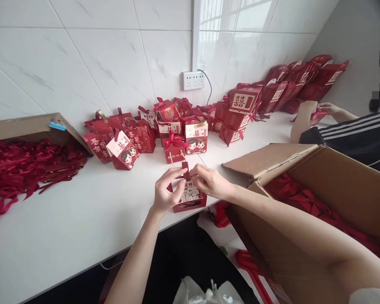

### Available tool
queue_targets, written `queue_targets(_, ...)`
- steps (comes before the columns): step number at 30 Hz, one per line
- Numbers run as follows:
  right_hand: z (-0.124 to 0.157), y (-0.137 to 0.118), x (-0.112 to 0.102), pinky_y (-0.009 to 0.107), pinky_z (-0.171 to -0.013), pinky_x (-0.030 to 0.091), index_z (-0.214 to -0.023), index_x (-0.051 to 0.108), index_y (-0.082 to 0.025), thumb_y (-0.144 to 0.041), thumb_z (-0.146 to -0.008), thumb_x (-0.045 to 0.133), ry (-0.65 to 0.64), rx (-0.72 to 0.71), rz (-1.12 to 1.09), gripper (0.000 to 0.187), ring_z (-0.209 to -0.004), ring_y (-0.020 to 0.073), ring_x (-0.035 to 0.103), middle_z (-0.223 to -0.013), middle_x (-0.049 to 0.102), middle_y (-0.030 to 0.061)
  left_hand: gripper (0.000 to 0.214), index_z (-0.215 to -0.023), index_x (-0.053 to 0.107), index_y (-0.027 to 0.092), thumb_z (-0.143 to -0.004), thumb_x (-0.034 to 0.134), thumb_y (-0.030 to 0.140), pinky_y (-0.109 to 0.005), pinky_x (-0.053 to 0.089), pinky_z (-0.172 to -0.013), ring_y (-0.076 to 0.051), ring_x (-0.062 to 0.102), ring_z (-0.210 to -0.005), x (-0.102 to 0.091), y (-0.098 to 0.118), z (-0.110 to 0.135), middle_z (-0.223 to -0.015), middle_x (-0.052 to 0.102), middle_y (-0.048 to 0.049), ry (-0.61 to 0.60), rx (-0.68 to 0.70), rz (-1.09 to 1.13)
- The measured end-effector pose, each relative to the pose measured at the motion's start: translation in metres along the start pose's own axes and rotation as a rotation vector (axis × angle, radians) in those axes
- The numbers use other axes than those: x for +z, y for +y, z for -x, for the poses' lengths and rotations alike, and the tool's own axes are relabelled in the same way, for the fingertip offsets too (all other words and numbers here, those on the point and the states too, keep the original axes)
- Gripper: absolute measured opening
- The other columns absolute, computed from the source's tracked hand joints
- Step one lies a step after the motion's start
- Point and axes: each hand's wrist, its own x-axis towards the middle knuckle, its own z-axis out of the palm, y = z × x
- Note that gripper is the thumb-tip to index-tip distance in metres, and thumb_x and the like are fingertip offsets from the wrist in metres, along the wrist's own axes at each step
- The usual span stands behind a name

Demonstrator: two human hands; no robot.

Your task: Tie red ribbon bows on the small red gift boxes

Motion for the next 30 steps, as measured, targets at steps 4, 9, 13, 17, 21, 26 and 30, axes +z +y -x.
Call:
queue_targets(4, -0.0001, -0.0004, -0.0015, 0.025, -0.061, 0.045, -0.092, 0.046, -0.019, -0.02, -0.088, 0.047, -0.006, 0.013, -0.023, 0.004, -0.067, 0.0127, 0.052, -0.084, 0.053, 0.0035, 0.027, -0.105, 0.065, 0.019, -0.08, 0.057, 0.013, -0.026, 0.055, -0.077, -0.015, 0.064, -0.087, 0.0002, -0.0009, 0.0002, -0.098, 0.067, -0.0052, -0.001, 0.006, 0.011)
queue_targets(9, 0.0017, 0.001, 0.0017, 0.025, -0.062, 0.045, -0.093, 0.05, -0.019, -0.021, -0.091, 0.046, 0.026, 0.021, -0.009, 0.005, -0.066, 0.0127, 0.051, -0.082, 0.05, 0.0032, 0.027, -0.106, 0.064, 0.019, -0.081, 0.056, 0.014, -0.028, 0.055, -0.077, -0.016, 0.064, -0.088, 0.0017, 0.0001, 0.0013, -0.097, 0.067, -0.0061, 0.026, 0.03, -0.022)
queue_targets(13, 0.0018, 0.0013, 0.0027, 0.027, -0.065, 0.046, -0.093, 0.051, -0.019, -0.022, -0.091, 0.046, 0.014, 0.044, -0.044, 0.006, -0.07, 0.0137, 0.052, -0.083, 0.05, 0.0037, 0.028, -0.107, 0.065, 0.02, -0.081, 0.056, 0.012, -0.027, 0.055, -0.076, -0.015, 0.064, -0.088, 0.0027, -0.0004, 0.003, -0.097, 0.067, -0.0056, 0.056, 0.05, -0.025)
queue_targets(17, 0.0005, -0.0007, 0.0034, 0.029, -0.071, 0.047, -0.09, 0.052, -0.02, -0.022, -0.091, 0.046, 0.024, 0.107, -0.091, 0.006, -0.076, 0.0149, 0.053, -0.086, 0.051, 0.0042, 0.034, -0.11, 0.064, 0.021, -0.08, 0.057, 0.008, -0.025, 0.054, -0.077, -0.014, 0.063, -0.09, 0.0026, -0.0016, 0.004, -0.1, 0.066, -0.005, 0.048, 0.054, -0.003)
queue_targets(21, -0.0006, -0.004, 0.0056, 0.03, -0.073, 0.047, -0.086, 0.052, -0.02, -0.019, -0.09, 0.046, 0.068, 0.144, -0.144, 0.007, -0.079, 0.0152, 0.053, -0.086, 0.05, 0.0037, 0.034, -0.11, 0.064, 0.021, -0.08, 0.056, 0.007, -0.024, 0.054, -0.076, -0.013, 0.063, -0.088, 0.004, -0.0008, 0.0044, -0.099, 0.067, -0.0046, 0.047, 0.03, 0.002)
queue_targets(26, -0.0003, -0.0038, 0.0069, 0.031, -0.076, 0.046, -0.086, 0.053, -0.02, -0.018, -0.089, 0.047, 0.084, 0.148, -0.181, 0.007, -0.082, 0.0161, 0.053, -0.086, 0.051, 0.0038, 0.03, -0.106, 0.066, 0.021, -0.08, 0.056, 0.009, -0.024, 0.054, -0.072, -0.013, 0.064, -0.082, 0.0077, -0.0006, 0.0057, -0.094, 0.068, -0.0039, 0.114, 0.012, -0.006)
queue_targets(30, 0.0009, -0.0017, 0.0057, 0.032, -0.076, 0.046, -0.087, 0.052, -0.02, -0.019, -0.09, 0.046, 0.067, 0.122, -0.189, 0.006, -0.084, 0.017, 0.052, -0.087, 0.051, 0.0049, 0.028, -0.106, 0.066, 0.021, -0.081, 0.056, 0.011, -0.025, 0.054, -0.073, -0.013, 0.064, -0.084, 0.0074, -0.0024, 0.0059, -0.095, 0.068, -0.0041, 0.092, -0.018, 0.017)
